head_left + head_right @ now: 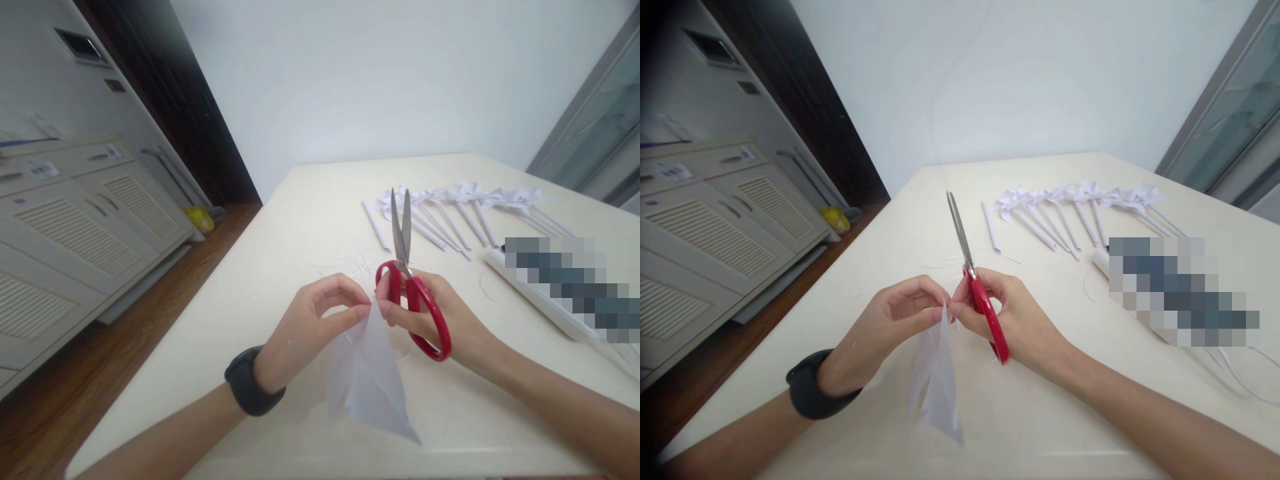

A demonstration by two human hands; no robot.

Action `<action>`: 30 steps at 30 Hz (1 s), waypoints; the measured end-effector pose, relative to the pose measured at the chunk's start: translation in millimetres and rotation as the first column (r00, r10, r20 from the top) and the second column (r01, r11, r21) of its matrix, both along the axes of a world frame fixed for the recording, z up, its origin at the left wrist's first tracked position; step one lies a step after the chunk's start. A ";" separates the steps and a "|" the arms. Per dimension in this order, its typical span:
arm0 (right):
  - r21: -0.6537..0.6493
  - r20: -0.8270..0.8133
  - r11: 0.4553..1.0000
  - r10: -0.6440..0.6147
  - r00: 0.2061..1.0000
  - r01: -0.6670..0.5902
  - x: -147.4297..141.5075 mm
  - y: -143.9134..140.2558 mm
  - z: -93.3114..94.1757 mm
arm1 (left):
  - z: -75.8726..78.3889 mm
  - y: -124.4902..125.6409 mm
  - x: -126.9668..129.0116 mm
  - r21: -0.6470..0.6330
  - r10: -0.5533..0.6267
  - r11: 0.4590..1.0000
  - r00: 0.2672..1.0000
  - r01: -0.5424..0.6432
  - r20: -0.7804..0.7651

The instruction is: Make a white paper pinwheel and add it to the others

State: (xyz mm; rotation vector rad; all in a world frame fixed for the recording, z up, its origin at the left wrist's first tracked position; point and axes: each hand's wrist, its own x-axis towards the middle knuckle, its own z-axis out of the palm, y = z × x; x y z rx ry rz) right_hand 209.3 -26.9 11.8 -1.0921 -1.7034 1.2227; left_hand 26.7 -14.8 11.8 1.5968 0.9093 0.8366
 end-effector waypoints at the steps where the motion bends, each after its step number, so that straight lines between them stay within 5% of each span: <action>1: -0.003 -0.004 1.000 -0.006 1.000 0.006 -0.6 -0.9 -0.2 | 0.0 -0.7 0.0 0.071 0.015 0.997 0.999 -0.012 -0.031; 5: -0.016 -0.042 1.000 0.002 0.999 -0.003 -2.4 -4.0 -1.2 | -0.7 -2.8 -0.4 0.230 0.048 0.973 0.992 -0.021 -0.117; 19: -0.020 -0.017 1.000 0.009 1.000 -0.009 -0.9 0.4 -4.2 | -3.6 1.0 -2.1 0.170 0.001 0.985 0.997 0.012 -0.081; 30: 0.057 0.046 0.998 -0.030 0.999 0.027 -2.4 -2.3 -4.0 | -3.0 -2.7 -1.6 0.309 0.046 0.951 0.985 0.007 -0.165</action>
